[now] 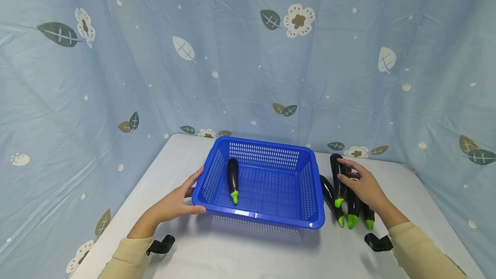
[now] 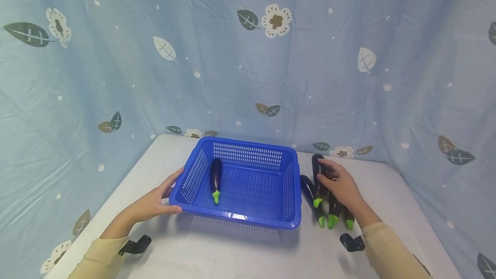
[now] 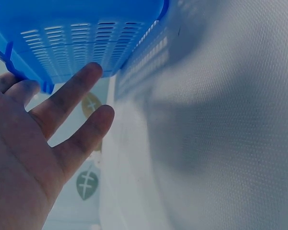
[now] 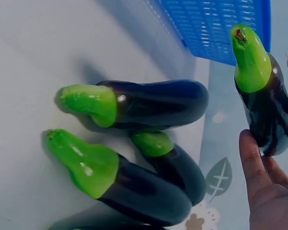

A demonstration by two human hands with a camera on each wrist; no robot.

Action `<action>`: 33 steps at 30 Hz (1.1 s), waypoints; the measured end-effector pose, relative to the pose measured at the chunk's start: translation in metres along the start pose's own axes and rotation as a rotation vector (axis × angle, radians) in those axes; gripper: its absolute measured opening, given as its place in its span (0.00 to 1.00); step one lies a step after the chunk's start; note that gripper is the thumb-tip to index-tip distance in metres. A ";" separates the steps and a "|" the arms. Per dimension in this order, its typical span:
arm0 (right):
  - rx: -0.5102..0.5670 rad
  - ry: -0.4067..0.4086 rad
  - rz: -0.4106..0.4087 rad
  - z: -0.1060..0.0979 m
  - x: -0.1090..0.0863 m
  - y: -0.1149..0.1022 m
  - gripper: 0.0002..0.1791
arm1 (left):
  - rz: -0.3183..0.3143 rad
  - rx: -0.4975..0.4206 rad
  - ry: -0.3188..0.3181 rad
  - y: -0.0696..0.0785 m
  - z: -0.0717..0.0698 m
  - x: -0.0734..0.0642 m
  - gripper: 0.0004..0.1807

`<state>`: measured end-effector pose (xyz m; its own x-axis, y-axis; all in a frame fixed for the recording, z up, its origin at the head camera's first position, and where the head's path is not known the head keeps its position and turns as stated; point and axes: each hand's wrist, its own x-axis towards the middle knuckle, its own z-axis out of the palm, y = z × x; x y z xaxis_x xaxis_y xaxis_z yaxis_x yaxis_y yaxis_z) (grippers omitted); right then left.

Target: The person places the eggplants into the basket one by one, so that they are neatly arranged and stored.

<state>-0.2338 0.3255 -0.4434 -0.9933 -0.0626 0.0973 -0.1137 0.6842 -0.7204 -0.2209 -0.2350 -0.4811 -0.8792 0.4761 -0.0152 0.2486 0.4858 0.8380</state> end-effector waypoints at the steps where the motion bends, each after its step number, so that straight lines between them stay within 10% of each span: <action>1: 0.001 -0.004 0.004 0.000 0.001 -0.002 0.34 | 0.001 0.001 0.000 0.000 0.000 0.000 0.63; 33: 0.050 -0.001 -0.077 0.004 0.016 -0.027 0.32 | 0.015 -0.008 -0.008 -0.001 0.000 0.000 0.63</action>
<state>-0.2470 0.3032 -0.4251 -0.9816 -0.1138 0.1531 -0.1903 0.6406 -0.7439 -0.2210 -0.2360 -0.4822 -0.8723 0.4890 -0.0067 0.2587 0.4730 0.8422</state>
